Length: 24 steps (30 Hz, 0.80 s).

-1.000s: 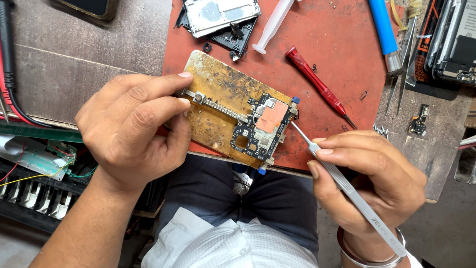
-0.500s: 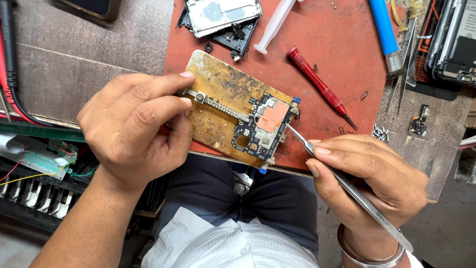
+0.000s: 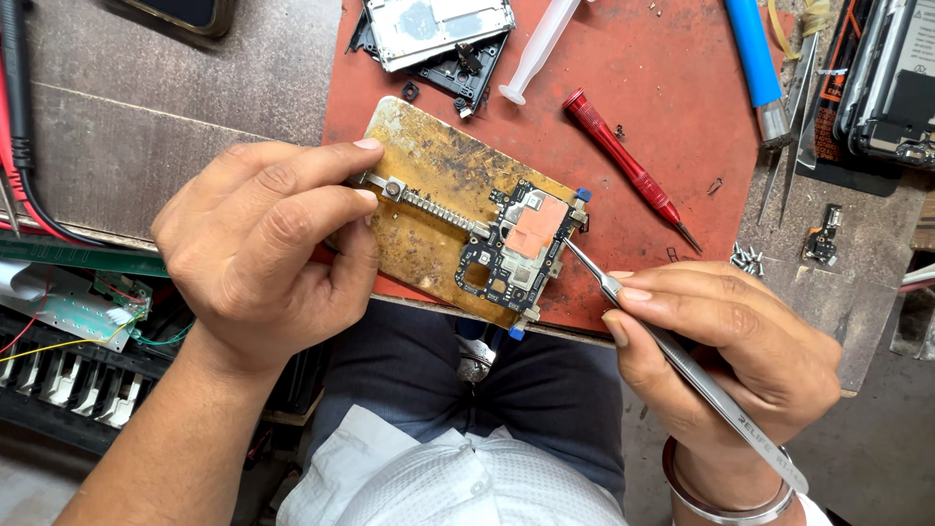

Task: The person sits at a repair bench and uses tweezers to work on a disassembled phone motherboard held on a wooden jig, prying and adjusting small components on the board. They briefly handle a small part by hand, resume tweezing the board, then stand and carry a phone to a glass display counter.

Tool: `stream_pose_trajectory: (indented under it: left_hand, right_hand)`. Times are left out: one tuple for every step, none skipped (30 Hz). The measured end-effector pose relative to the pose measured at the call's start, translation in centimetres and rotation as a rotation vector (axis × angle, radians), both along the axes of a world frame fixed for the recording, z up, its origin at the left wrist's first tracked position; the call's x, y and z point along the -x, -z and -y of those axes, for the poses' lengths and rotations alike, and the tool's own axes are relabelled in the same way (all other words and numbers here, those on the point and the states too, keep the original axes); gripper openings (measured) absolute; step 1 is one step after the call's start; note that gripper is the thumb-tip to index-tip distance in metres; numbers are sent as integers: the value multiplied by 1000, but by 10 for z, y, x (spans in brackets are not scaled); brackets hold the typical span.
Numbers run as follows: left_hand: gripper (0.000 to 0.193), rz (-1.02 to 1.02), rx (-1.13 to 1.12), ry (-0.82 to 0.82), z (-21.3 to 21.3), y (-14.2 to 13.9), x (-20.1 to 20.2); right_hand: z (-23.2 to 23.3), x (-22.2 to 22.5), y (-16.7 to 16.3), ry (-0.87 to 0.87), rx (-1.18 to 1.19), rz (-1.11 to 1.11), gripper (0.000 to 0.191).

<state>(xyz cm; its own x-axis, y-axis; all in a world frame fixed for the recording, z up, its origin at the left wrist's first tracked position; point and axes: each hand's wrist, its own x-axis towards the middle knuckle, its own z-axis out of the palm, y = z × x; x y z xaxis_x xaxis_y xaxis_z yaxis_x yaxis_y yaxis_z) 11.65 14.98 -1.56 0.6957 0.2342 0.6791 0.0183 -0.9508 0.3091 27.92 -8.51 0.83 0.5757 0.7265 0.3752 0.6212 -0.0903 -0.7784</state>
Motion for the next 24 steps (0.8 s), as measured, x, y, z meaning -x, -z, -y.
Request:
stream_pose_trajectory:
  left_hand:
    - [19, -1, 0, -1, 0, 0, 0]
    - [19, -3, 0, -2, 0, 0, 0]
    - [19, -4, 1, -1, 0, 0, 0]
    - [19, -4, 2, -1, 0, 0, 0]
    - [19, -3, 3, -2, 0, 0, 0]
    - [19, -1, 3, -3, 0, 0, 0]
    - [19, 0, 4, -3, 0, 0, 0]
    - [19, 1, 5, -2, 0, 0, 0]
    - [19, 1, 7, 1, 0, 0, 0]
    - [19, 1, 7, 2, 0, 0, 0]
    - [19, 1, 8, 4, 0, 0, 0]
    - [19, 3, 7, 3, 0, 0, 0]
    - [19, 3, 5, 2, 0, 1, 0]
    - [19, 3, 4, 0, 0, 0, 0]
    - [19, 3, 2, -1, 0, 1, 0]
    - [19, 2, 3, -1, 0, 1, 0]
    - [19, 2, 4, 0, 0, 1, 0]
    - [19, 2, 6, 2, 0, 1, 0]
    - [19, 1, 5, 3, 0, 1, 1]
    - [19, -1, 5, 3, 0, 1, 1]
    - [19, -2, 3, 2, 0, 1, 1]
    - [19, -2, 3, 1, 0, 1, 1]
    - [19, -2, 2, 1, 0, 1, 1]
    - [19, 0, 2, 0, 0, 2, 1]
  right_hand:
    - [0, 0, 0, -2, 3, 2, 21]
    - [0, 0, 0, -4, 7, 4, 21]
    - [0, 0, 0, -7, 10, 8, 21]
    - [0, 0, 0, -8, 12, 9, 21]
    - [-1, 0, 0, -10, 14, 11, 21]
    - [-1, 0, 0, -10, 14, 9, 21]
    - [-1, 0, 0, -11, 14, 9, 21]
    - [-1, 0, 0, -11, 14, 9, 21]
    - [-1, 0, -1, -11, 15, 9, 20]
    - [-1, 0, -1, -9, 13, 6, 20]
    - [-1, 0, -1, -7, 11, 3, 20]
    - [-1, 0, -1, -3, 6, -4, 20]
    - [-1, 0, -1, -1, 7, -5, 20]
    - [-1, 1, -1, 1, 8, -6, 20]
    - [-1, 1, -1, 0, 14, -1, 19]
    - [-1, 1, -1, -2, 16, 2, 19]
    - [-1, 1, -1, -4, 17, 6, 19]
    - [-2, 1, -1, -6, 12, 8, 19]
    - [-2, 1, 0, -7, 8, 10, 20]
    - [-2, 1, 0, -8, 4, 11, 20]
    - [-1, 1, 1, -6, 2, 12, 20]
    - [-1, 1, 1, -5, 1, 12, 20]
    - [0, 1, 1, -4, 0, 12, 20]
    - [1, 0, 2, -4, -2, 11, 20]
